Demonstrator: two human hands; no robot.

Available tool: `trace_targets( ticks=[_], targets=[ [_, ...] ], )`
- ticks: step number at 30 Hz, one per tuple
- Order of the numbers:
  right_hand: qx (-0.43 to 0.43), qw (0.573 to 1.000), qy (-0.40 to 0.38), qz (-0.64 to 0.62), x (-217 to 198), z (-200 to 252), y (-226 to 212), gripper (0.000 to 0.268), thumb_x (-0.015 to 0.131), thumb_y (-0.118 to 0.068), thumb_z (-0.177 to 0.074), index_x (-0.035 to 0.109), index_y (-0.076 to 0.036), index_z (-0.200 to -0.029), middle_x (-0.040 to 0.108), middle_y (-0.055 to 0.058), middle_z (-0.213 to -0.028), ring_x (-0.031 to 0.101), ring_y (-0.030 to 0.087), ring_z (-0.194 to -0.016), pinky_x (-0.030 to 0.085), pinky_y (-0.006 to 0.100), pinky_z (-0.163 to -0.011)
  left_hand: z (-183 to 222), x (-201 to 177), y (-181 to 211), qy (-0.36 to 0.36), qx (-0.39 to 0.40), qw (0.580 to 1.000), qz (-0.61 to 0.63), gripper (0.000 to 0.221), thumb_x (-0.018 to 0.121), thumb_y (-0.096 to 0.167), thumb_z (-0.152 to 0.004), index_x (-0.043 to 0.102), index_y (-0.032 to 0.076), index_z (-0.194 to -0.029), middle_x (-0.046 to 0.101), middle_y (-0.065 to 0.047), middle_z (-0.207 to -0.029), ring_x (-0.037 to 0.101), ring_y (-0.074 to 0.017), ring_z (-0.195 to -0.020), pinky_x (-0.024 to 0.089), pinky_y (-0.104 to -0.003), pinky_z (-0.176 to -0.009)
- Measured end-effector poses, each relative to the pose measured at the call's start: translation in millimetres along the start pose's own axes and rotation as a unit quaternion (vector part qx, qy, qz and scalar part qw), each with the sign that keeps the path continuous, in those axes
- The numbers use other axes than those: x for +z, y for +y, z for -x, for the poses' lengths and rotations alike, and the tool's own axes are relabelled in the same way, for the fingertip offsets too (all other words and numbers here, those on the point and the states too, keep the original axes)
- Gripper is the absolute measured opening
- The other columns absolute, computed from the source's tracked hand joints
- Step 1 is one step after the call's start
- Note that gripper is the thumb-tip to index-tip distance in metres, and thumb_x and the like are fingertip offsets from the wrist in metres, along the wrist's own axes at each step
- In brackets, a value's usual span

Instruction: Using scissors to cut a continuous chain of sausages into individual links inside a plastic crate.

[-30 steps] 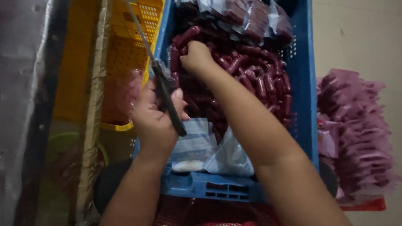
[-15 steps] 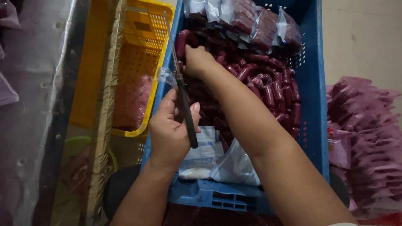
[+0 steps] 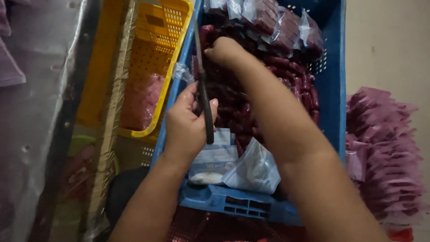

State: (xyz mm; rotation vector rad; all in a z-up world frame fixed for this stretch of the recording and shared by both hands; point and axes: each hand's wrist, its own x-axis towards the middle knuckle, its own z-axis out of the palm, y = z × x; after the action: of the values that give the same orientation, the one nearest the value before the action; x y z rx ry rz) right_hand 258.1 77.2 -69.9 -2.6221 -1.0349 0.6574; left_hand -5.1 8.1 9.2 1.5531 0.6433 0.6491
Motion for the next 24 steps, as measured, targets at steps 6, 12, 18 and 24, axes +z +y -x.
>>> trace_targets(
  ticks=[6,12,18,24],
  targets=[
    [0.060,0.920,-0.066,-0.381,-81,102,12,0.026,0.062,-0.023,-0.107,0.064,-0.015,-0.082,0.054,-0.002,-0.067,0.045,0.009,-0.053,0.033,0.021,-0.048,-10,6,-6,-0.056,-0.193,0.973,0.113,0.033,0.070,0.012,-0.090,0.064,0.003,-0.122,0.065,-0.012,-0.068,0.063,-0.0155,-0.051,0.056,-0.028,-0.041],
    [0.092,0.826,-0.116,-0.544,-108,129,84,0.023,0.051,-0.035,-0.109,0.060,-0.023,-0.092,0.054,-0.005,-0.065,0.039,0.003,-0.046,0.023,0.017,-0.040,-3,8,-2,-0.117,-0.165,0.972,0.116,0.031,0.069,0.011,-0.090,0.065,0.005,-0.120,0.065,-0.011,-0.063,0.058,-0.0150,-0.041,0.050,-0.025,-0.040],
    [-0.007,0.812,-0.106,-0.574,-168,180,39,0.023,0.050,-0.032,-0.107,0.055,-0.020,-0.088,0.050,-0.007,-0.062,0.034,0.002,-0.044,0.022,0.018,-0.038,7,3,9,-0.084,-0.109,0.979,0.149,0.029,0.063,0.009,-0.095,0.062,0.002,-0.123,0.067,-0.012,-0.069,0.062,-0.0156,-0.047,0.055,-0.024,-0.048],
    [-0.039,0.812,-0.096,-0.575,-187,186,26,0.032,0.051,-0.040,-0.104,0.054,-0.022,-0.078,0.051,-0.008,-0.067,0.038,-0.003,-0.049,0.024,0.013,-0.042,2,-4,-2,-0.052,-0.076,0.976,0.196,0.007,0.062,0.012,-0.099,0.056,0.007,-0.102,0.064,-0.009,-0.071,0.061,-0.0134,-0.050,0.054,-0.023,-0.049]
  ],
)
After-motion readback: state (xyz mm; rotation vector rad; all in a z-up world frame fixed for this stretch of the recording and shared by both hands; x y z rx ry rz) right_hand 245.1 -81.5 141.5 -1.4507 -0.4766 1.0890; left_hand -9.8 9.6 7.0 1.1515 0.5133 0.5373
